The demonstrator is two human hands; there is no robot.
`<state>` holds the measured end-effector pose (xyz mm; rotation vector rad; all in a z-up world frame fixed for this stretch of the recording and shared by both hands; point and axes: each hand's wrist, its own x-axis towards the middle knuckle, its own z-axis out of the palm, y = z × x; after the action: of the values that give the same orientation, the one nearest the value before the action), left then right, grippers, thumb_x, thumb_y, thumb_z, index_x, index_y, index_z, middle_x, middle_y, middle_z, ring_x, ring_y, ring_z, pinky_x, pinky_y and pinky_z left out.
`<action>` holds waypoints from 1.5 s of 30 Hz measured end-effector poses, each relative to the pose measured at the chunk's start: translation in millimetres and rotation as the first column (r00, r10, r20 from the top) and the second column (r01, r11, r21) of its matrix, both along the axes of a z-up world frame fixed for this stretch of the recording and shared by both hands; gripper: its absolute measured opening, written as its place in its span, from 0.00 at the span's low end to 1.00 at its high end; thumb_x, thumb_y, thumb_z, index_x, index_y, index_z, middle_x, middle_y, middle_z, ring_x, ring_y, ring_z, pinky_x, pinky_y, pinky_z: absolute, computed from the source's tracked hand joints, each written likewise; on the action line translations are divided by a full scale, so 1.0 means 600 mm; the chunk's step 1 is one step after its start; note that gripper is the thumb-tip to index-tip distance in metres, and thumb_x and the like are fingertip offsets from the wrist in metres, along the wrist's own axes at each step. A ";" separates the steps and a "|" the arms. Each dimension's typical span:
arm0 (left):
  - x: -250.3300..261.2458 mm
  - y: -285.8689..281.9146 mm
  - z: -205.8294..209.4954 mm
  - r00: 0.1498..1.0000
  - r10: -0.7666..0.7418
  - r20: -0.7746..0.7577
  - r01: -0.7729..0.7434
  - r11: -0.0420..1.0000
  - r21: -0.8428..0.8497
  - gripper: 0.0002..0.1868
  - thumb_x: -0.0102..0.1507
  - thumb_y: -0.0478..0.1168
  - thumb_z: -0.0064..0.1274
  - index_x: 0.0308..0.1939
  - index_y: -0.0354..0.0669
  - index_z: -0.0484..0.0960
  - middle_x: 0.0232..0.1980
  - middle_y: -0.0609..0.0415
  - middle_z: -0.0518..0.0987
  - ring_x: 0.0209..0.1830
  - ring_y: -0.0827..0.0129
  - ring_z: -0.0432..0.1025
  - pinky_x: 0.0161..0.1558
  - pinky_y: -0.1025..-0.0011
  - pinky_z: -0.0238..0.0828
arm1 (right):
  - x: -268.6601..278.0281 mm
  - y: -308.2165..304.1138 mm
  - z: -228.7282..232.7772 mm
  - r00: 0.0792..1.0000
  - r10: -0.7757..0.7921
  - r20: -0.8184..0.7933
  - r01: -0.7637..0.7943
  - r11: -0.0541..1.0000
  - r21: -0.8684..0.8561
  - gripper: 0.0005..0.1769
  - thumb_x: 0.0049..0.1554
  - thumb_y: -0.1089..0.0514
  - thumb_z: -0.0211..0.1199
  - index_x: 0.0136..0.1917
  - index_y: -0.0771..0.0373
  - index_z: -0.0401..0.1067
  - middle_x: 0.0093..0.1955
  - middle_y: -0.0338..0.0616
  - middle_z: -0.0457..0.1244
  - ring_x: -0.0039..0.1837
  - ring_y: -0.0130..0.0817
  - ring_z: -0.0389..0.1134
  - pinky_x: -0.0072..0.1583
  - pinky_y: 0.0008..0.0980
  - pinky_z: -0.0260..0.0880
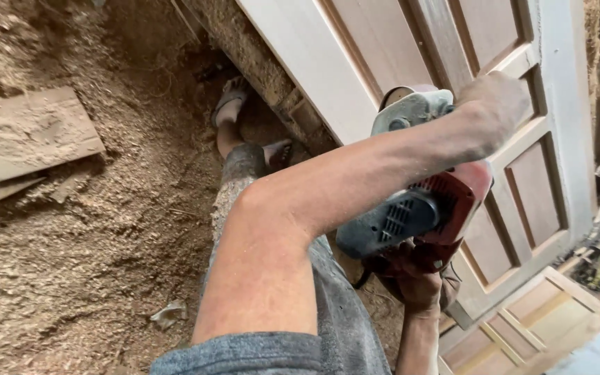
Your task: Sanding a wooden door using hand sandpaper for details and a belt sander for flat surfaces.
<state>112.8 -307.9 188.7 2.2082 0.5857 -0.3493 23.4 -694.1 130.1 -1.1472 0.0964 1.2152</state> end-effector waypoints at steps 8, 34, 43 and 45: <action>-0.044 0.029 -0.196 0.943 -0.241 0.230 0.186 0.954 0.237 0.09 0.61 0.42 0.55 0.28 0.62 0.87 0.29 0.68 0.81 0.37 0.63 0.75 0.23 0.63 0.71 | -0.112 0.046 -0.135 0.903 -0.017 0.430 0.273 0.795 -0.541 0.28 0.41 0.67 0.76 0.57 0.64 0.77 0.49 0.46 0.69 0.46 0.38 0.70 0.44 0.37 0.75; 0.060 -0.093 -0.278 0.905 -0.300 0.301 0.128 0.868 0.480 0.11 0.51 0.30 0.50 0.36 0.44 0.70 0.44 0.46 0.69 0.41 0.46 0.67 0.38 0.54 0.71 | -0.163 0.158 -0.128 0.892 -0.272 0.361 0.406 0.834 -0.374 0.32 0.61 0.29 0.51 0.58 0.57 0.72 0.56 0.45 0.65 0.58 0.40 0.66 0.60 0.44 0.68; 0.188 -0.266 -0.272 0.837 -0.530 0.135 0.420 0.781 0.463 0.10 0.61 0.27 0.48 0.43 0.44 0.76 0.44 0.49 0.69 0.43 0.55 0.65 0.38 0.61 0.72 | -0.129 0.107 -0.111 0.815 -0.531 0.230 0.579 0.752 -0.316 0.32 0.58 0.27 0.50 0.56 0.56 0.67 0.54 0.37 0.60 0.54 0.29 0.61 0.58 0.29 0.62; 0.191 -0.259 -0.269 0.824 -0.547 0.149 0.435 0.778 0.452 0.11 0.60 0.24 0.47 0.43 0.42 0.75 0.45 0.47 0.68 0.45 0.52 0.65 0.36 0.61 0.75 | -0.133 0.122 -0.115 0.821 -0.464 0.334 0.561 0.765 -0.316 0.34 0.60 0.23 0.46 0.36 0.54 0.68 0.34 0.34 0.58 0.38 0.27 0.56 0.49 0.27 0.56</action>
<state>227.2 -463.0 27.0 2.7427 -0.1149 -0.1903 -56.6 -621.2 61.2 -1.4934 0.4738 0.5608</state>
